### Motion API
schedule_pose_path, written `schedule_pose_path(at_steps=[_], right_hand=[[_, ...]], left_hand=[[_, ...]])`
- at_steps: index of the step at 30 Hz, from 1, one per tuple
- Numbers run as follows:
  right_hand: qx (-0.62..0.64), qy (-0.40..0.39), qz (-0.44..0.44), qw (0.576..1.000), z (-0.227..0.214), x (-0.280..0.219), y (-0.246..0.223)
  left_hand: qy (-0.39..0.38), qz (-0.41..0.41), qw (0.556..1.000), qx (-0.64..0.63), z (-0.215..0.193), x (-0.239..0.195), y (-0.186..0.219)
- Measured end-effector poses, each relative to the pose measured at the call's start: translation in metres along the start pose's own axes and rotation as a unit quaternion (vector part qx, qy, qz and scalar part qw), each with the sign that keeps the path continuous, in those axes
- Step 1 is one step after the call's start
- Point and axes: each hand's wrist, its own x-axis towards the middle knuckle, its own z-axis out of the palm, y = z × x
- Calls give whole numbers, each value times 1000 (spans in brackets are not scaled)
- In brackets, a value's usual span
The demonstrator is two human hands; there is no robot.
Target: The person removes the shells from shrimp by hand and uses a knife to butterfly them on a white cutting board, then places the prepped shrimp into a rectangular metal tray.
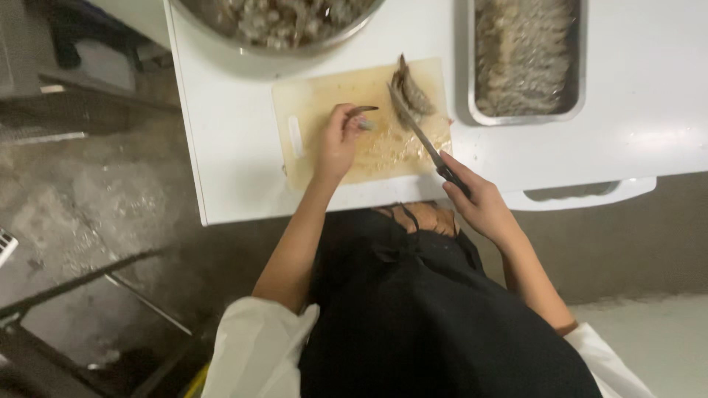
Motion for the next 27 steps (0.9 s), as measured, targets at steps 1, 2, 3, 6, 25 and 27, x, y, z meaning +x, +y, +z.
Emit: schedule_pose_path(at_steps=[1, 2, 3, 6, 25, 27], right_hand=[[-37, -5, -88, 995, 6, 0, 4], [-73, -7, -179, 981, 10, 2, 7], [-74, -11, -179, 981, 13, 1, 9], [-126, -10, -158, 979, 18, -6, 13], [-276, -43, -81, 957, 18, -18, 18], [-298, -47, -76, 950, 23, -9, 20]], left_hand=[[-2, 27, 999, 40, 7, -13, -12], [1, 24, 999, 40, 12, -20, -21], [2, -8, 998, 55, 16, -27, -26], [4, -48, 997, 68, 21, -34, -30], [17, 29, 992, 124, 20, -33, 2], [19, 50, 991, 121, 21, -32, 1]])
